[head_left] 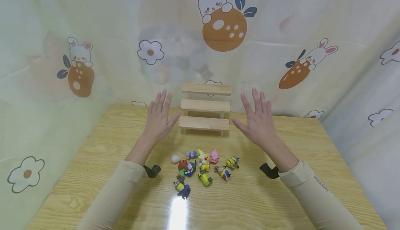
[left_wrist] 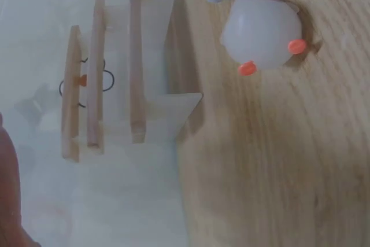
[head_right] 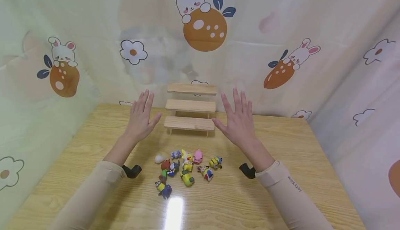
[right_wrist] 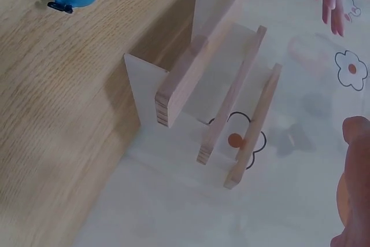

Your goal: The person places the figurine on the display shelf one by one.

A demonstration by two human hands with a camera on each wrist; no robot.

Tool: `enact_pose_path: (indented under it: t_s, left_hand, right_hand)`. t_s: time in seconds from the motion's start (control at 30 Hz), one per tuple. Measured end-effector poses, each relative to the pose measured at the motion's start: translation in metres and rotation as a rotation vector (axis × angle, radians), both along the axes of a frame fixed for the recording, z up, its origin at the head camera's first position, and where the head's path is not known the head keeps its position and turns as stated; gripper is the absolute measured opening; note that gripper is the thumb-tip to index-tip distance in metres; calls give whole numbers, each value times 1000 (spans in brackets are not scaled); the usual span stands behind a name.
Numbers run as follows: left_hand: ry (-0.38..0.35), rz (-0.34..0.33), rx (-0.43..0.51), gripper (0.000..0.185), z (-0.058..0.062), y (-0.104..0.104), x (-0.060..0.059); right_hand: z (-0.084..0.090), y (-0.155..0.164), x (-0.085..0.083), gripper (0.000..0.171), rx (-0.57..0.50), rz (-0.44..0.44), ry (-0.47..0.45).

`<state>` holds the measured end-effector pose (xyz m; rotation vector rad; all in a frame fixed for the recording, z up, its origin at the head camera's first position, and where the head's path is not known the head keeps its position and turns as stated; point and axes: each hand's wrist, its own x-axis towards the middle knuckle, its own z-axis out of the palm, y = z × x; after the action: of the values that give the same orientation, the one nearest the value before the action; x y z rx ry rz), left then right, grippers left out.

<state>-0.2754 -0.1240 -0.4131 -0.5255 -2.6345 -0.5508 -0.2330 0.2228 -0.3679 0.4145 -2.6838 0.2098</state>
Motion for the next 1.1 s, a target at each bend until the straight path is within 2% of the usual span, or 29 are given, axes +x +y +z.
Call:
enact_pose_path:
  t_s: [0.23, 0.5, 0.7, 0.9, 1.1]
  left_hand:
    - [41, -60, 110, 76, -17, -2, -6]
    - [62, -100, 140, 78, -34, 0, -10]
    - [-17, -69, 157, 77, -40, 2, -13]
    - [-106, -6, 119, 72, -49, -1, -13]
    - [-171, -5, 129, 70, -60, 1, -15]
  right_hand:
    - [-5, 4, 0, 84, -35, -10, 3]
    - [-10, 17, -1, 76, -129, -13, 15]
    - [-18, 23, 0, 73, -202, -17, -23]
    - [-36, 22, 2, 76, -262, -23, -132]
    - [-49, 18, 3, 80, -303, -29, -241]
